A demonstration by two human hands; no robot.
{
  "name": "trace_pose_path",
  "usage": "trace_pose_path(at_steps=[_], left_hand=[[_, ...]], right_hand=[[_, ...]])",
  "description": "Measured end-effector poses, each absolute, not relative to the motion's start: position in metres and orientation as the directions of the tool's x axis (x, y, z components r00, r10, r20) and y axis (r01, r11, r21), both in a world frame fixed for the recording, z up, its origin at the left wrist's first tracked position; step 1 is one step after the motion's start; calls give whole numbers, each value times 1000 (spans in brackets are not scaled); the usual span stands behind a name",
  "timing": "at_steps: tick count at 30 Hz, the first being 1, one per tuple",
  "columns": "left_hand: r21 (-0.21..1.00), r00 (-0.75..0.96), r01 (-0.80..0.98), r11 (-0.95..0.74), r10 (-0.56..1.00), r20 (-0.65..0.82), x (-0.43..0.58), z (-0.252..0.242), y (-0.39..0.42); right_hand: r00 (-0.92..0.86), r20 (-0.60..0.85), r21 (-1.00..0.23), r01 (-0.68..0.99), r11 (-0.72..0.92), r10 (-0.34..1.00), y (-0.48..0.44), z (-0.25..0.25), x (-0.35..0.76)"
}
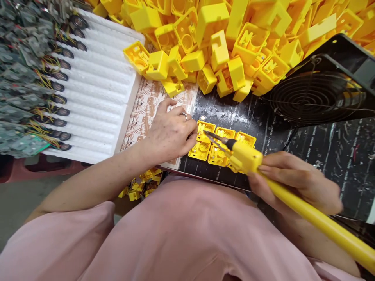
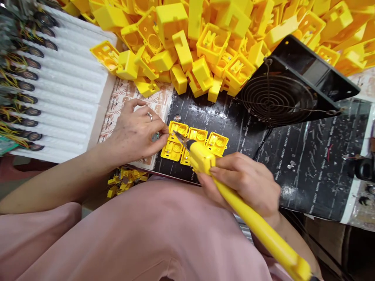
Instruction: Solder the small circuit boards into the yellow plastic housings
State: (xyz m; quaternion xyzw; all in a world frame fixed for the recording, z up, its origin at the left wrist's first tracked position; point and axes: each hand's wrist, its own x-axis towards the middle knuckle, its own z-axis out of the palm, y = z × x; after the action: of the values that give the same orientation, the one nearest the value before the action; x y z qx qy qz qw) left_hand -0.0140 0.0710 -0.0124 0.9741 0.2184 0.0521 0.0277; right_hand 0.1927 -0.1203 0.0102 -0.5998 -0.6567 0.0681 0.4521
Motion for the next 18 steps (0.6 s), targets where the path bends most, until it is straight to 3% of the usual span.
trace_pose_path(at_steps=[5,10,18], left_hand=[[29,909,412,-911,413,61,-14,-13,72],[59,905,422,-905,424,34,-14,-10,72],[180,880,456,-871,472,51,-23,-3,72]], right_hand=[[284,458,-731,659,175,843,-132,6,188],[454,440,-759,649,51,775,-137,-6,185],[363,412,-776,620,114,836,-136,0,182]])
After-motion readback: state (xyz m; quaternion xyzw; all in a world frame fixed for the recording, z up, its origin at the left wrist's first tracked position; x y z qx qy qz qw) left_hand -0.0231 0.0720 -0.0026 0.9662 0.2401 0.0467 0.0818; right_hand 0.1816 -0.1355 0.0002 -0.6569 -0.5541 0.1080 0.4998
